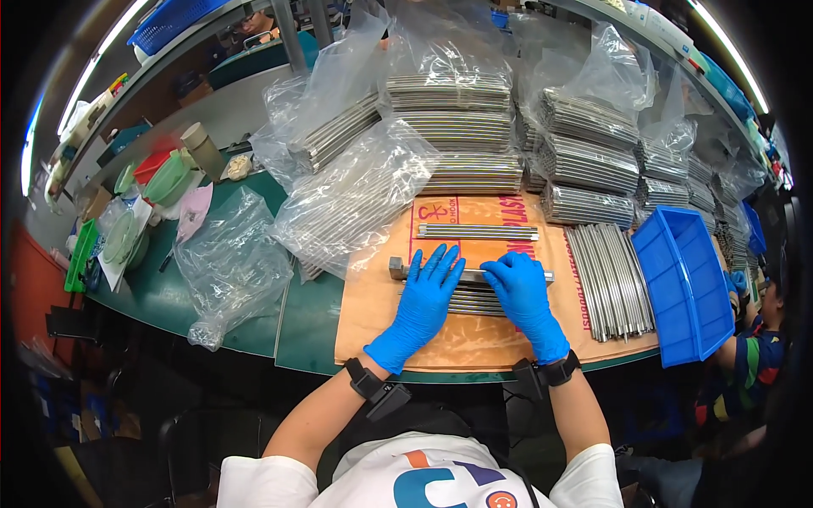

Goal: The person places metal rods into a metal jig by hand, removes them, and then puts the rods into a blue bin. After moving the bin aside, the person continues placing more metal rods into the jig.

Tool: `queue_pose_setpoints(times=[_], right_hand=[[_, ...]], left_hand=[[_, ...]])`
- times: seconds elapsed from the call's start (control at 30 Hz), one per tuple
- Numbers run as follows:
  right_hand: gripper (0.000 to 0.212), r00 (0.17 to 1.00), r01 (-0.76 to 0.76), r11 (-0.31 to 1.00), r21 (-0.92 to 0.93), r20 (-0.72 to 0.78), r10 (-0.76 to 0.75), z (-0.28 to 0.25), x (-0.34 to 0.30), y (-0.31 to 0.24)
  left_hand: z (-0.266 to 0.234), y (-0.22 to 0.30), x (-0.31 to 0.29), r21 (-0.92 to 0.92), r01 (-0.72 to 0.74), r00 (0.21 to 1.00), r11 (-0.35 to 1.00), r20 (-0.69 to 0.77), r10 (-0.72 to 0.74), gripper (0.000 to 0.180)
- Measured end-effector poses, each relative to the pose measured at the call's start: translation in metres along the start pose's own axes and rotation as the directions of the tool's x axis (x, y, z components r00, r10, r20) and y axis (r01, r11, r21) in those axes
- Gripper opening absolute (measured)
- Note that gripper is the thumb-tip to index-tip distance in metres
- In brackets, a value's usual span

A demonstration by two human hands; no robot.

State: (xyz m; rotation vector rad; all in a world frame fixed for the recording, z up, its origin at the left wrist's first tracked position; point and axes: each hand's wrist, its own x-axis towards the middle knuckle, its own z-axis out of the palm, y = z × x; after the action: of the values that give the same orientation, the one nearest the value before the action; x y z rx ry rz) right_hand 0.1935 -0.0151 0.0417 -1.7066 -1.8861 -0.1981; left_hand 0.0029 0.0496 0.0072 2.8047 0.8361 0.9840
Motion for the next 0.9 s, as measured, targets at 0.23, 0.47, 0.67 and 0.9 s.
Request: queue_pose_setpoints(times=[0.23,0.47,0.67,0.9], right_hand=[[0.012,0.998,-0.027,1.0,0.003,-0.054,0.027,0.016,-0.011,-0.004],[0.012,0.999,-0.019,1.0,0.012,-0.051,0.02,0.022,-0.011,0.006],[0.013,0.999,0.029,0.999,0.019,-0.026,-0.028,0.018,-0.008,0.004],[0.014,0.998,0.039,0.996,0.078,0.047,-0.043,0.012,-0.011,0.0]], left_hand=[[0.005,-0.004,-0.001,-0.003,0.031,0.999,1.0,0.034,-0.031,0.061],[0.007,-0.008,-0.002,0.043,0.032,0.992,0.999,0.125,-0.037,0.057],[0.007,-0.007,0.001,0.048,0.021,0.997,0.999,0.074,-0.025,0.051],[-0.001,-0.005,0.001,-0.005,0.032,0.999,0.999,0.042,-0.032,0.035]])
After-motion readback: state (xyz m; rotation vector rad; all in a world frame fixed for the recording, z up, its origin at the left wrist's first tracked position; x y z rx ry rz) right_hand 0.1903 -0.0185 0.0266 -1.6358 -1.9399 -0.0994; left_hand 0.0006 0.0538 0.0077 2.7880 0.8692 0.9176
